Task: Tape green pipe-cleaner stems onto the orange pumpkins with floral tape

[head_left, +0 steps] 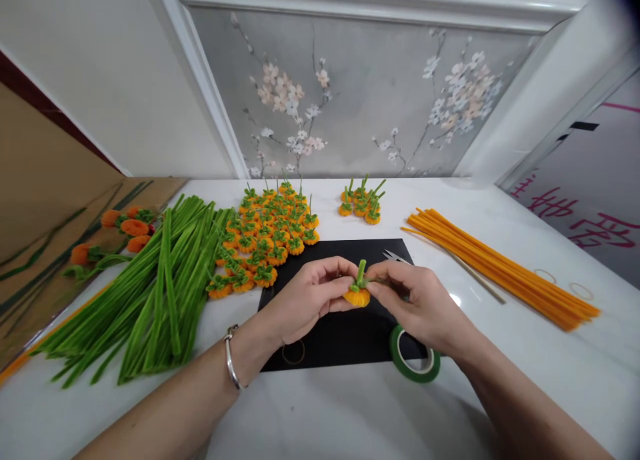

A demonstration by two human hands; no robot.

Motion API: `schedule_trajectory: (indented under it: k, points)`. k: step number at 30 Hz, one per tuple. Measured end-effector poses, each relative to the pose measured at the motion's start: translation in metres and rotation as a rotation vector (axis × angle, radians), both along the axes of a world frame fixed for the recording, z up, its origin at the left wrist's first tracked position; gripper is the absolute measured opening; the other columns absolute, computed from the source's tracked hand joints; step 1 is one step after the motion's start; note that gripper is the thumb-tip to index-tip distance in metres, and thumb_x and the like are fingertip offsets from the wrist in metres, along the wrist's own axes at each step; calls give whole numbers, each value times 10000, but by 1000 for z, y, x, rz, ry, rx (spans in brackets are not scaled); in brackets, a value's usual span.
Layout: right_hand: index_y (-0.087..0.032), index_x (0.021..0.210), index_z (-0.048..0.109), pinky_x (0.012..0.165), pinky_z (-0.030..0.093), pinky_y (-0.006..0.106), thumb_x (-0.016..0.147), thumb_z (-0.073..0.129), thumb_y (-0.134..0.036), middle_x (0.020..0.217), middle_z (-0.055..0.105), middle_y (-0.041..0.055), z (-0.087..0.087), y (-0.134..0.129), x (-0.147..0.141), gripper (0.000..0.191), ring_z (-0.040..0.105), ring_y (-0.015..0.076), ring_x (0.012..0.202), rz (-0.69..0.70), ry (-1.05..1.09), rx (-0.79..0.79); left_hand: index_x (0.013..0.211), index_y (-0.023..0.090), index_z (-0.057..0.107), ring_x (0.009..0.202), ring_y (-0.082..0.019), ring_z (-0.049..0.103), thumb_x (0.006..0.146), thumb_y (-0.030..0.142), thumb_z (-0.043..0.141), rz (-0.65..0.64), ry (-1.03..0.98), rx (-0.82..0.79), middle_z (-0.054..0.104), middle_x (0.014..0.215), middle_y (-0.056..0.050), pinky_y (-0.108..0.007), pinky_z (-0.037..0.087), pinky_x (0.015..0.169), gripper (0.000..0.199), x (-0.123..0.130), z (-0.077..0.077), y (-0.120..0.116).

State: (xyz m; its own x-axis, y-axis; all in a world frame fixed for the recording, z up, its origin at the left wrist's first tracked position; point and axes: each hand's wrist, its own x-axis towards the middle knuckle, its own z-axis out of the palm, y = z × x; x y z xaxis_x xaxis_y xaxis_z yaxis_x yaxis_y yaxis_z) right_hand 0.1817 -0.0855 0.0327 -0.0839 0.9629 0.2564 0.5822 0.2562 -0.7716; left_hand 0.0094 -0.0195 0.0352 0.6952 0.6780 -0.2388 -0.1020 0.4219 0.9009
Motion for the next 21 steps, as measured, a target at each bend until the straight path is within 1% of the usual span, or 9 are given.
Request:
schedule_trajectory:
  k: [3, 6, 8, 11, 14, 16, 18, 21]
  points:
    - [-188, 855, 616, 511, 363, 210, 852, 534, -214, 663, 573, -18, 2, 0, 0, 87, 464, 98, 559, -32, -8, 25, 858, 112, 627, 761, -105, 597, 739, 182, 665, -1, 2, -15, 607, 837, -32, -225, 501, 731, 143, 0, -1, 0]
    - [-186, 823, 608, 480, 341, 207, 843, 556, -250, 625, 528, -29, 3, 0, -1, 84, 429, 91, 528, -57, -3, 34, 893, 106, 637, 778, -119, 605, 744, 200, 655, 4, 58, 34, 625, 841, -44, -248, 494, 755, 177, 0, -2, 0]
    - [-180, 764, 584, 464, 326, 209, 829, 572, -260, 595, 491, -35, 3, 1, -1, 103, 407, 90, 513, -68, 2, 38, 908, 110, 639, 785, -130, 602, 750, 212, 645, -1, 126, 126, 628, 838, -47, -260, 485, 747, 188, 1, -1, -2]
    - [-179, 692, 538, 461, 320, 213, 828, 558, -234, 575, 461, -38, 1, 1, -1, 147, 388, 91, 509, -65, 8, 32, 901, 126, 626, 797, -144, 588, 746, 180, 627, -32, 193, 326, 624, 851, -43, -278, 471, 745, 164, 3, 1, -5]
    - [-180, 694, 541, 470, 323, 215, 833, 533, -191, 575, 462, -37, 0, 2, -1, 140, 394, 95, 517, -44, 11, 35, 879, 142, 612, 816, -151, 572, 734, 130, 600, -45, 213, 530, 607, 885, -45, -284, 461, 750, 146, 3, 1, -6]
    - [-180, 709, 549, 478, 327, 214, 831, 529, -170, 587, 467, -35, 0, 2, -1, 123, 407, 95, 527, -29, 12, 55, 860, 146, 630, 824, -154, 562, 732, 118, 588, -51, 256, 653, 586, 920, -52, -283, 458, 745, 138, 3, 0, -5]
    - [-181, 704, 544, 493, 334, 214, 828, 527, -152, 608, 475, -30, -1, 2, -1, 128, 425, 97, 545, -7, 1, 80, 837, 145, 662, 838, -156, 557, 750, 127, 571, -75, 301, 718, 567, 951, -58, -279, 455, 746, 127, 2, 0, -3]
    - [-182, 695, 532, 510, 338, 216, 824, 528, -134, 628, 488, -24, -1, 2, -1, 138, 443, 100, 565, 15, -26, 97, 768, 147, 695, 843, -155, 558, 788, 162, 552, -96, 320, 709, 560, 936, -53, -270, 450, 745, 145, 2, 3, -2]
